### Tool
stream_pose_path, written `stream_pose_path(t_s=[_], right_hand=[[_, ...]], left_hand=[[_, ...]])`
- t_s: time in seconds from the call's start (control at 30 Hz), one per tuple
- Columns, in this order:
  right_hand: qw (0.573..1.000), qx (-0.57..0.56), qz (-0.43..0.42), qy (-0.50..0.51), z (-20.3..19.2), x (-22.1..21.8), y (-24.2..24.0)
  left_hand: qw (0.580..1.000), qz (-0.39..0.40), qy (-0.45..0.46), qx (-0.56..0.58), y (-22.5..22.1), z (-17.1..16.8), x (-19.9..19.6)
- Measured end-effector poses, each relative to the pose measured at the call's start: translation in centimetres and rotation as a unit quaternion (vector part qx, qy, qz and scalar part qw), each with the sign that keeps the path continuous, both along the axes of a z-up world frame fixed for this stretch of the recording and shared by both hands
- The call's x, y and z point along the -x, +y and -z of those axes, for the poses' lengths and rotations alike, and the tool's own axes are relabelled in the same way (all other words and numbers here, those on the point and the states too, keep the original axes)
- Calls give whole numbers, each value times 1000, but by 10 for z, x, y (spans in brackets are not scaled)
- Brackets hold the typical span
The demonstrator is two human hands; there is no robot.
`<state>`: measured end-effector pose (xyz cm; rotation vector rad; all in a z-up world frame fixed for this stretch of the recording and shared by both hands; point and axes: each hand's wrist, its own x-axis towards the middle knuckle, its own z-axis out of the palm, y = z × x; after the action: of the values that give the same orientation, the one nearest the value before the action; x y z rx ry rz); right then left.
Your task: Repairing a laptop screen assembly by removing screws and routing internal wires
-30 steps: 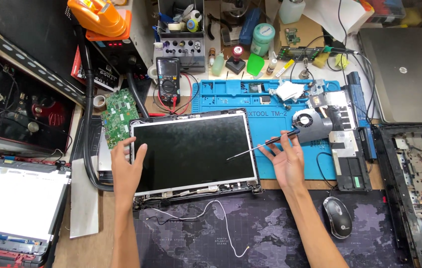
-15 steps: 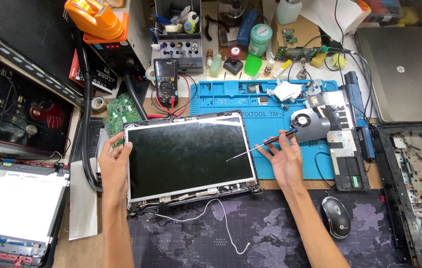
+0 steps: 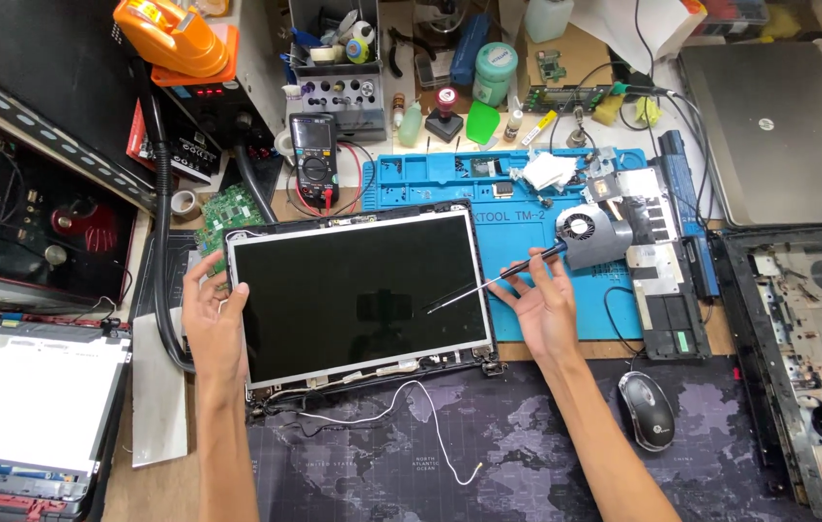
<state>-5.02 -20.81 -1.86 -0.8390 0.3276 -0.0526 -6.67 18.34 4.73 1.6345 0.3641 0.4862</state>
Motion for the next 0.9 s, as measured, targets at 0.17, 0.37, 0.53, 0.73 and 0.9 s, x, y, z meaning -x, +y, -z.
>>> stream_pose_path(t_s=[0.17, 0.37, 0.53, 0.73, 0.9], right_hand=[[1000, -1, -7, -1, -1, 5, 6], [1000, -17, -4, -4, 4, 5, 2], [1000, -21, 8, -8, -1, 11, -11], [1000, 12, 28, 2, -12, 31, -35], [996, 75, 51, 10, -19, 45, -48]], left_hand=[[1000, 3, -11, 21, 2, 8, 1], [1000, 8, -1, 5, 10, 20, -1], [999, 24, 31, -7, -3, 14, -2], [994, 39, 63, -77, -33, 8, 0], [984, 77, 115, -115, -48, 25, -3]])
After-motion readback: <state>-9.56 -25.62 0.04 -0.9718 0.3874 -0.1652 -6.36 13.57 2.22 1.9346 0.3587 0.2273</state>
